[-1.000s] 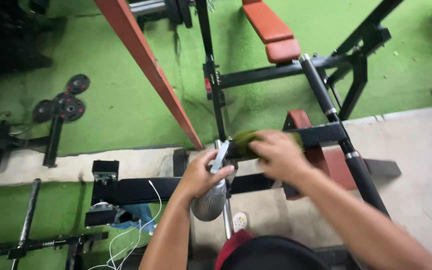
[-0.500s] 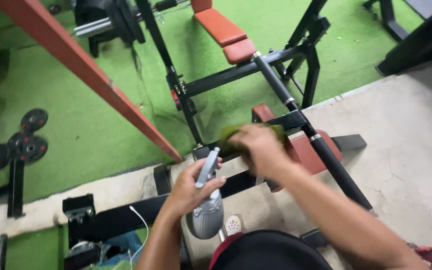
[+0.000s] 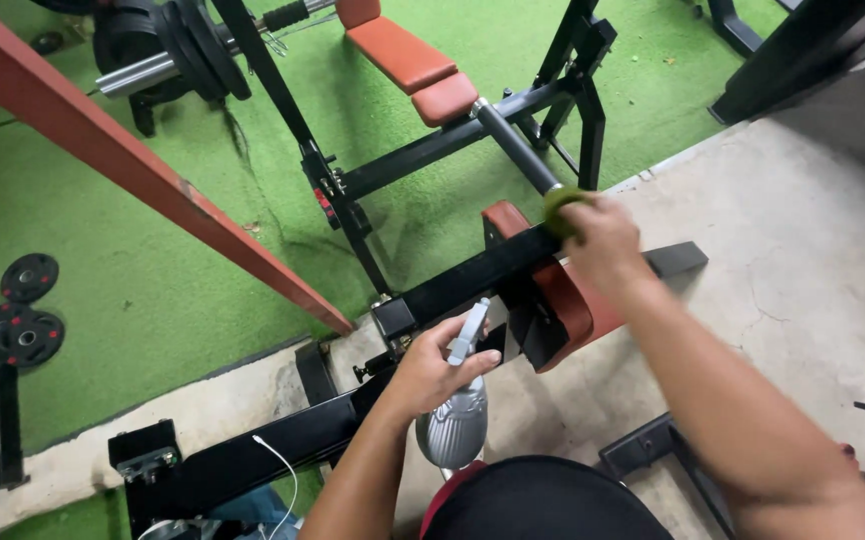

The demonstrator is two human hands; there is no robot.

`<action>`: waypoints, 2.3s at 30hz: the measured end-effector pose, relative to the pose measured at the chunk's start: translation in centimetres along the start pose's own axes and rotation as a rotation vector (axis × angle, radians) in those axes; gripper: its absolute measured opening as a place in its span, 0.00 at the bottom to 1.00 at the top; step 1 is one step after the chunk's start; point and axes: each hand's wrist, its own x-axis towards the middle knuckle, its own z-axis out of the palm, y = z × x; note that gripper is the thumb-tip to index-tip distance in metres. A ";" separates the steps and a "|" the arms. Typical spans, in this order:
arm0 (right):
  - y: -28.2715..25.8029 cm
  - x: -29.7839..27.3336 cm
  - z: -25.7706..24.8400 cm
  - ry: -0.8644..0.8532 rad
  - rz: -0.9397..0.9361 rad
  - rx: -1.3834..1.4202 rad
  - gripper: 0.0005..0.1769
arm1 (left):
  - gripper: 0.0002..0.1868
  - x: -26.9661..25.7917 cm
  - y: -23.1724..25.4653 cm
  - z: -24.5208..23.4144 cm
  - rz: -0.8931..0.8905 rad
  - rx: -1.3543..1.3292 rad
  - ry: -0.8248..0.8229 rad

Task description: Cleaning gym equipment with a spray bottle and cloth.

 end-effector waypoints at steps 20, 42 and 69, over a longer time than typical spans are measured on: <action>0.3 -3.9 -5.3 -0.089 0.088 0.034 0.21 | 0.24 2.2 -1.2 1.7 0.057 -0.052 -0.026; -7.3 -8.4 -1.8 -0.318 -0.213 -0.058 0.19 | 0.25 2.0 -5.2 2.9 -0.102 -0.065 0.040; -2.4 -12.9 -3.7 -0.284 0.097 0.259 0.21 | 0.29 2.2 -3.2 6.7 -0.109 0.049 -0.020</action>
